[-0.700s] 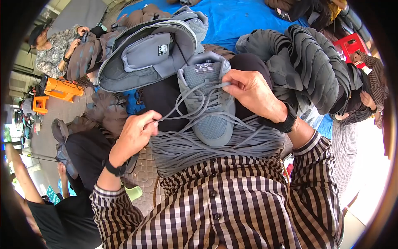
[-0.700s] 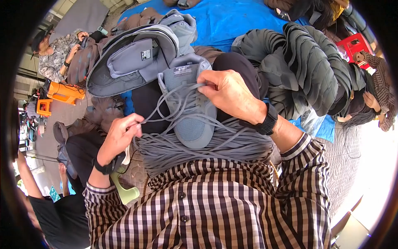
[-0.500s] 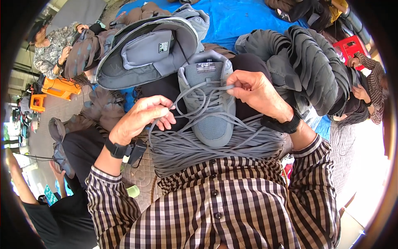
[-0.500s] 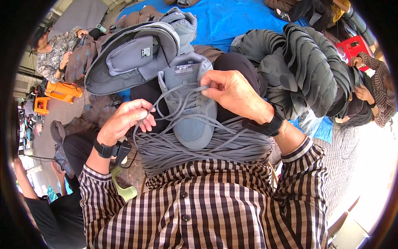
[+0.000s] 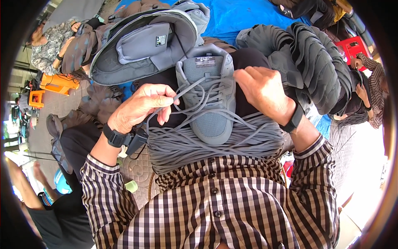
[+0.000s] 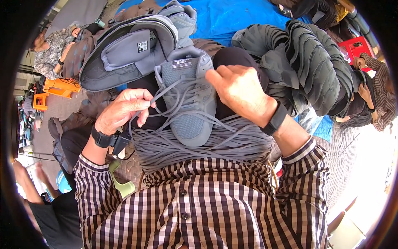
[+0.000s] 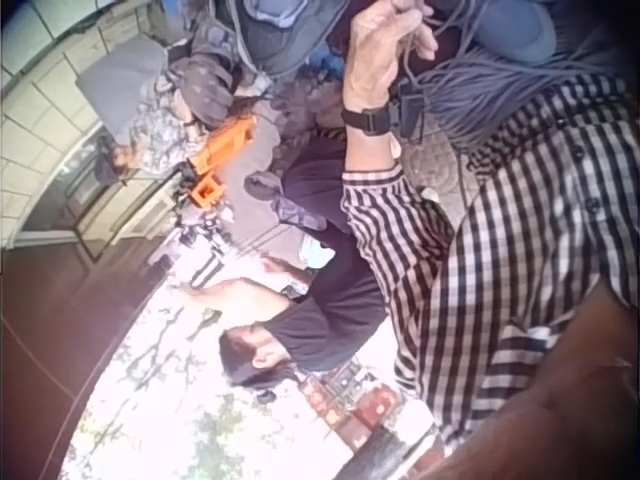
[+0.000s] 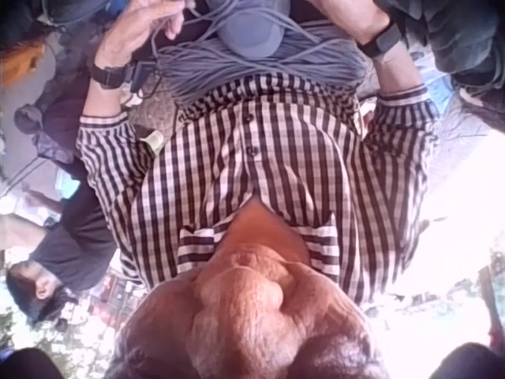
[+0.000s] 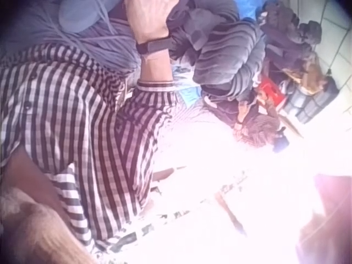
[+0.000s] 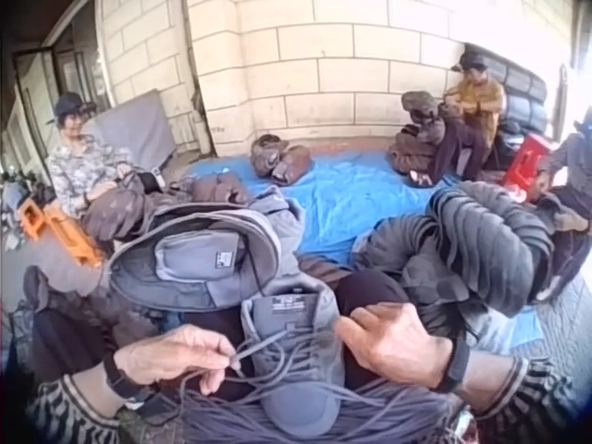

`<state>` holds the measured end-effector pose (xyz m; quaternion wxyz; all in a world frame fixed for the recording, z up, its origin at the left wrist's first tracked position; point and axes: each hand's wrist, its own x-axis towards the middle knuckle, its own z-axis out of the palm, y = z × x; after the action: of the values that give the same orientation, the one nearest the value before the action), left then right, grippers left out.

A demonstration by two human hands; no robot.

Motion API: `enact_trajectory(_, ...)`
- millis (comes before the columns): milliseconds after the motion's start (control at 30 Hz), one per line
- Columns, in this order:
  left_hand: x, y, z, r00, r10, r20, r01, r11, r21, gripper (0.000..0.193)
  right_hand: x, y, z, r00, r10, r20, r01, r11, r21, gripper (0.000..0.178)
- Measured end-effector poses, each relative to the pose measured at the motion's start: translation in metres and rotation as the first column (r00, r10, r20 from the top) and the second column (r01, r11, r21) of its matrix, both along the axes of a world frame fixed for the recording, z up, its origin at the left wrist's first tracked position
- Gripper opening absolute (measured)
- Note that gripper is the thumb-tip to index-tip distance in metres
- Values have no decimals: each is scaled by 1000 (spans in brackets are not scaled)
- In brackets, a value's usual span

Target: Lacing up gray athletic shoes while sitting on the ground.

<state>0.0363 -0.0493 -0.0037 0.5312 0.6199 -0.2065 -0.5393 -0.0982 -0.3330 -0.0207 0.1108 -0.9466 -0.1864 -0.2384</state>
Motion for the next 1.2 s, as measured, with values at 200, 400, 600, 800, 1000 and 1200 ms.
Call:
enact_trajectory(200,-6,-2,-2,998,-59,-2,59,998,-4,21,25,12,5,979,-95,182,73,990,125,15)
enact_trajectory(400,-6,2,-4,998,-56,-32,56,998,-6,21,31,18,9,980,-133,146,126,990,57,16)
enact_trajectory(600,-5,4,-2,998,-54,-43,54,999,-9,21,11,23,10,995,-56,85,46,992,114,11)
enact_trajectory(800,-14,1,1,991,-7,-134,-9,993,-114,24,-16,33,1,970,-243,27,236,960,152,11)
enact_trajectory(1000,-34,10,1,966,-46,-254,-21,967,-255,24,-13,41,-4,935,-349,57,343,935,89,17)
enact_trajectory(1200,-45,26,-12,915,27,-403,-219,872,-438,20,-4,40,-2,973,-189,-130,217,942,255,17)
